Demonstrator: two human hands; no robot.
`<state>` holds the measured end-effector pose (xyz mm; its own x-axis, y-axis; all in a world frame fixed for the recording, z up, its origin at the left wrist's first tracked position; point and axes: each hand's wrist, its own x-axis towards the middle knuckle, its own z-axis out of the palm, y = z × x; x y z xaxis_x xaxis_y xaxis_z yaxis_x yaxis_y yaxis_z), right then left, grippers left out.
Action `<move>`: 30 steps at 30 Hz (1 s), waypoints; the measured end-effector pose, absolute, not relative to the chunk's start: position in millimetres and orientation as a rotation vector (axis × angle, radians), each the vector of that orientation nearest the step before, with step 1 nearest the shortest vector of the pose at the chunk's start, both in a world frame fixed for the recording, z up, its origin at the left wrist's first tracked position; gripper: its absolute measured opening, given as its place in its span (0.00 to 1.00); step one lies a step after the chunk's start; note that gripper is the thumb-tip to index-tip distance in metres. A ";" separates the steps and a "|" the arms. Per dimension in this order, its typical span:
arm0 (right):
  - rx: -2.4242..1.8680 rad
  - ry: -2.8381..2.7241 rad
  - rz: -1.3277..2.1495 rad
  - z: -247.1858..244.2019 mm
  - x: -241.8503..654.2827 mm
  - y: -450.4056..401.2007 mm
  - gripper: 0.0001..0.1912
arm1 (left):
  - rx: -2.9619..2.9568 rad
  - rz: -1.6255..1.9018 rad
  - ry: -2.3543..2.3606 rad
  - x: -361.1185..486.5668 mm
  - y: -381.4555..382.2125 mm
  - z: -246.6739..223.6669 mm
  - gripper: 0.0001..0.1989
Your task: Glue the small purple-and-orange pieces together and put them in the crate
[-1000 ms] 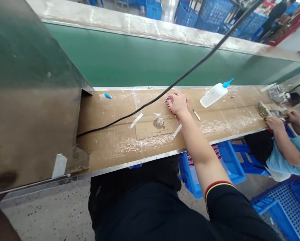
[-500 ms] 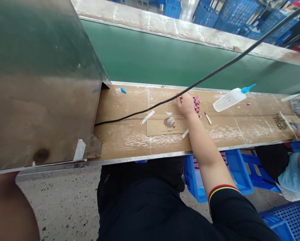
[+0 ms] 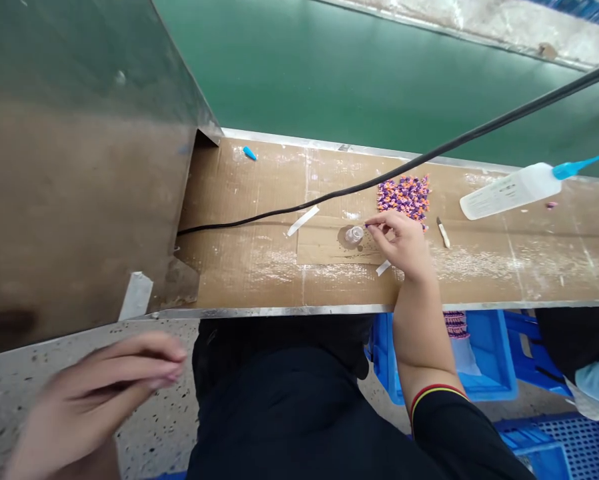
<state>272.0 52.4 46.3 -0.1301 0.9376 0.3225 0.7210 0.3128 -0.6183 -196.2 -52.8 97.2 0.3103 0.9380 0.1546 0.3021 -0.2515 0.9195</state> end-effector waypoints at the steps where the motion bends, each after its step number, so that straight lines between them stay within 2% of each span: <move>1: -1.465 -1.945 0.389 45.6 270.3 52.8 0.07 | 1.739 0.891 1.022 -184.2 -47.1 88.9 0.12; 4: -1.478 -2.019 0.298 43.1 265.9 54.3 0.10 | 1.578 0.771 0.755 -142.7 -32.5 66.0 0.20; 9: -1.493 -2.085 0.261 41.6 263.7 53.8 0.11 | 1.336 0.929 0.685 -81.8 -14.8 39.7 0.06; 15: -1.477 -2.128 0.275 41.9 260.9 53.0 0.11 | 1.275 1.123 0.731 -33.0 -0.2 26.7 0.05; 22: -1.464 -2.058 0.196 42.3 264.4 50.2 0.10 | 1.160 1.167 0.910 -12.2 0.3 10.8 0.09; 30: -1.655 -1.960 0.095 35.5 283.4 23.4 0.05 | 1.139 1.252 0.895 -13.2 1.4 1.4 0.09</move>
